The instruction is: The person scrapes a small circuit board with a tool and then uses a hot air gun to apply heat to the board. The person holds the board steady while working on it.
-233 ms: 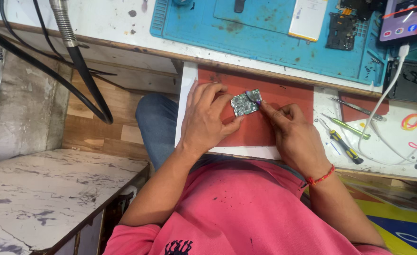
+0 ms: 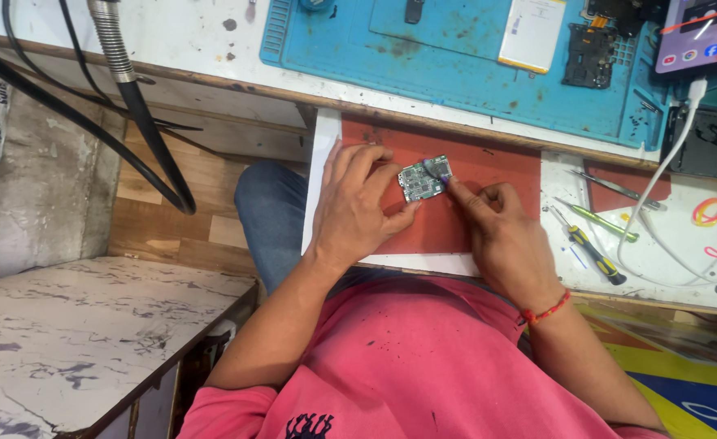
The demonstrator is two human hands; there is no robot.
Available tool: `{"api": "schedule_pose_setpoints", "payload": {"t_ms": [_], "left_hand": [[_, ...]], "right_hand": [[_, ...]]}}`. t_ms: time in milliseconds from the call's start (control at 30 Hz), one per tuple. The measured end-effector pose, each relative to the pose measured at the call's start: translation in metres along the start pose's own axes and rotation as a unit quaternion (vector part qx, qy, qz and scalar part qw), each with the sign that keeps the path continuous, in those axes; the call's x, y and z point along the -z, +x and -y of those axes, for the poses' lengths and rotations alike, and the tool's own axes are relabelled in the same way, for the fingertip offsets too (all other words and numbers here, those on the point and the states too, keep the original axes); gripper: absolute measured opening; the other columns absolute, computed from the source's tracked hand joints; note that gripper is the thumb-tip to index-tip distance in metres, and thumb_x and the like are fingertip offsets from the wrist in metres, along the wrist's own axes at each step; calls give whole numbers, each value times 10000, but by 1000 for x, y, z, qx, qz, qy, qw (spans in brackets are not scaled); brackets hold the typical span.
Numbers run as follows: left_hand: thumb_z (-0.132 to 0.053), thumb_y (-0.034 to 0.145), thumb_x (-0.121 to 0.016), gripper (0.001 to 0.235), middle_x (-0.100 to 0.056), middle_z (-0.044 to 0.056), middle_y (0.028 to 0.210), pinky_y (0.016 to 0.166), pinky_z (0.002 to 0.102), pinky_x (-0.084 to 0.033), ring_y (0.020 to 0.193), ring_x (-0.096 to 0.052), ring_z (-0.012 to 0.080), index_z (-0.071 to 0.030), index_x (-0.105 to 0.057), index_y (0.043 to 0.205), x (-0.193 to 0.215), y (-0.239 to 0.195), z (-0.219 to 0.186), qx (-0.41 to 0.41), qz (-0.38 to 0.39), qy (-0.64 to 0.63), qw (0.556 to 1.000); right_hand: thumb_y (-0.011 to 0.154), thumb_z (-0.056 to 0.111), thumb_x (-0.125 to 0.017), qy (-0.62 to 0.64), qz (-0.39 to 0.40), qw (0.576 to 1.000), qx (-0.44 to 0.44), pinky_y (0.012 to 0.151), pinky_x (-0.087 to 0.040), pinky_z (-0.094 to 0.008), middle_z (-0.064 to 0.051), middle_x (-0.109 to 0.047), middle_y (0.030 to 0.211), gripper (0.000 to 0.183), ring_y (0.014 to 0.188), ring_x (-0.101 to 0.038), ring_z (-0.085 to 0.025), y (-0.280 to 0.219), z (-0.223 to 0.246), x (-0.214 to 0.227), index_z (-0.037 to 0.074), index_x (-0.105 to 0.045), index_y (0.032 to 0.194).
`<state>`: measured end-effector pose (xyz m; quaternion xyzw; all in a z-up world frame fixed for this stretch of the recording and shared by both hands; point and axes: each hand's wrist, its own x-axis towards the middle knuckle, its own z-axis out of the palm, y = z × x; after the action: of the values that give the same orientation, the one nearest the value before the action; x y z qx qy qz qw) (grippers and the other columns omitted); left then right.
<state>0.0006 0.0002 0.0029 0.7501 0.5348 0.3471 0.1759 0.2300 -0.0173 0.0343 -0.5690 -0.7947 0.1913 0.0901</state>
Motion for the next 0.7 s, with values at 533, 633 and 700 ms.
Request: {"api": "schedule_pose_setpoints", "payload": {"t_ms": [533,633,700], "left_hand": [[-295,698,-897,506,-602,105,1203,1129,499,-384,1197,-548,308,-21,-724,1087,1,1,-1,-4,2,13,1000],[-288,710,-891,496,-604,107,1220,1108,478,-399,1207,-543,315,-21,-724,1093,1,1,-1,7,7,5,1000],[-285,718,-886,492,-605,109,1231,1091,463,-411,1212,-540,319,-20,-723,1099,2,-1,-1,14,12,1,1000]], "right_hand": [[906,55,-584,17,40,999,18,570,-555,-460,-117,-623,1090,558,653,-666,-346,-5,18,-3,262,-613,1422],[918,68,-589,14,38,999,21,567,-556,-457,-112,-622,1083,540,651,-667,-341,-4,19,-3,263,-611,1422],[924,71,-591,14,38,999,22,563,-557,-453,-109,-622,1083,533,649,-668,-338,-5,18,-5,263,-611,1421]]}}
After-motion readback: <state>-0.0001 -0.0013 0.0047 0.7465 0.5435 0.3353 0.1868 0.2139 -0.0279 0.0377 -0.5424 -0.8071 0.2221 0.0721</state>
